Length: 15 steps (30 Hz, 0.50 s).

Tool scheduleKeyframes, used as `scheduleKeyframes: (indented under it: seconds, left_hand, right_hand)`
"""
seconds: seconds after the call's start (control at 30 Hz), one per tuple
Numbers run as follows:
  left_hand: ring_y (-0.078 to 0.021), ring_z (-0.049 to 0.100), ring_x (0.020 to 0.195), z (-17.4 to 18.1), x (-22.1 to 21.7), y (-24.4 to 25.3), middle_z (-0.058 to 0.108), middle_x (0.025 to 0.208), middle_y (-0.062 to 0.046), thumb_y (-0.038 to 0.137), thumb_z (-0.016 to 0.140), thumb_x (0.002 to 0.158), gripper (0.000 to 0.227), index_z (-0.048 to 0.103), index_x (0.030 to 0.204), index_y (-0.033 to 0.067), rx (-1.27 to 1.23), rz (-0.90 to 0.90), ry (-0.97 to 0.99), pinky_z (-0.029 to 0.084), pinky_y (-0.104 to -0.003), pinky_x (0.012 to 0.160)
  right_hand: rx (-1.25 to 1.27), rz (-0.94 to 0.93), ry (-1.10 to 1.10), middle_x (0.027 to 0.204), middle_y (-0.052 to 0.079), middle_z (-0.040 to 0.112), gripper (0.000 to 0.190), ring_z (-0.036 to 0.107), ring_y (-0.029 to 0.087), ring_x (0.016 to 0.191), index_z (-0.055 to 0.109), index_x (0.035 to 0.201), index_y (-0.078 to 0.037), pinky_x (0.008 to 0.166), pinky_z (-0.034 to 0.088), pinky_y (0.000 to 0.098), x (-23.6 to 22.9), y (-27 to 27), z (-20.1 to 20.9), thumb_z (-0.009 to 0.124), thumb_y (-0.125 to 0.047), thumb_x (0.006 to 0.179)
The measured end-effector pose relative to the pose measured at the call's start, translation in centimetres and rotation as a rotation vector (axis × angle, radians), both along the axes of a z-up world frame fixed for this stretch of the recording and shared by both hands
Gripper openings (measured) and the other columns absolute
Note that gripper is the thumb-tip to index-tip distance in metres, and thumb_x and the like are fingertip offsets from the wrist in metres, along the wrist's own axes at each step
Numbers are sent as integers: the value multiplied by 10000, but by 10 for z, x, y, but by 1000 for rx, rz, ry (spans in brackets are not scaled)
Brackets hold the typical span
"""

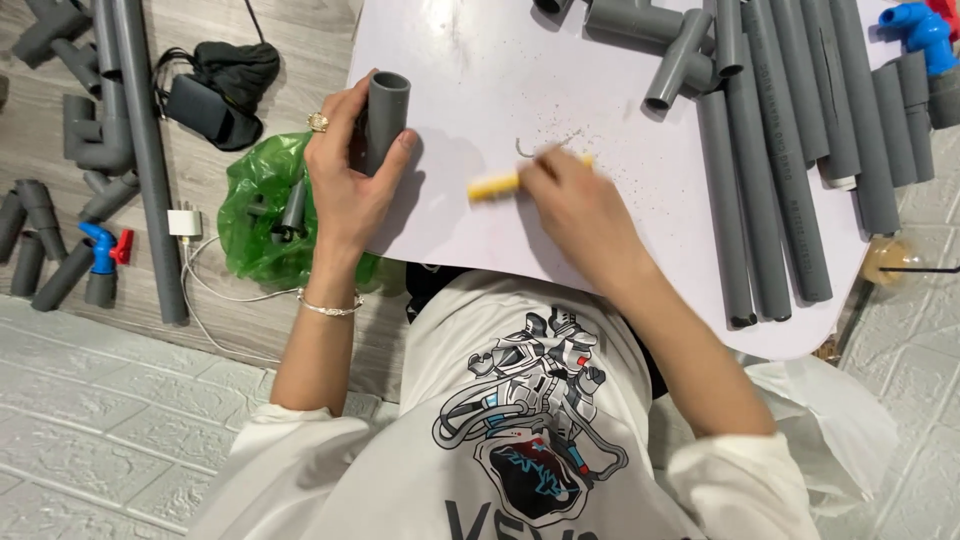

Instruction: Preparing PVC pipes and fittings by cutting them to size with a saw blade and trimming the edges with a utility knife.

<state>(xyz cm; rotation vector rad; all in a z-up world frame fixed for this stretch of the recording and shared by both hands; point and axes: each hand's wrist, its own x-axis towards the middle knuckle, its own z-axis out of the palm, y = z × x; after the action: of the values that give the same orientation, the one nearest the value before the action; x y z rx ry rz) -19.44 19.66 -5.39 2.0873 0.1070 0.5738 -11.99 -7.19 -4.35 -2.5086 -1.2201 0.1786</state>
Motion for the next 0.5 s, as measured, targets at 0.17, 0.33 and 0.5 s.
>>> scheduleKeyframes:
  seconds: [0.17, 0.33, 0.5]
  left_hand:
    - [-277, 626, 1065, 2, 1, 0, 627, 1242, -164, 332, 725, 1044, 518, 588, 1408, -10, -24, 24, -11, 508, -359, 823]
    - [-262, 587, 1043, -17, -3, 9, 577, 1185, -139, 256, 725, 1058, 481, 558, 1421, -12, -135, 83, -78, 527, -352, 804]
    - [-242, 640, 1123, -20, -4, 10, 607, 1233, -117, 280, 697, 1103, 464, 533, 1455, 27, -385, 136, -163, 604, -357, 952]
  right_hand:
    - [23, -55, -109, 1011, 134, 602, 154, 545, 352, 606, 652, 941, -19, 523, 489, 456, 61, 36, -29, 590, 119, 912]
    - [120, -31, -51, 1074, 163, 645, 72, 634, 313, 735, 713, 1082, 10, 569, 507, 426, 11, -11, 47, 708, -51, 1043]
    - [48, -54, 24, 1126, 187, 691, 254, 703, 322, 824, 702, 1244, 26, 658, 588, 411, -58, -70, 50, 718, -95, 1022]
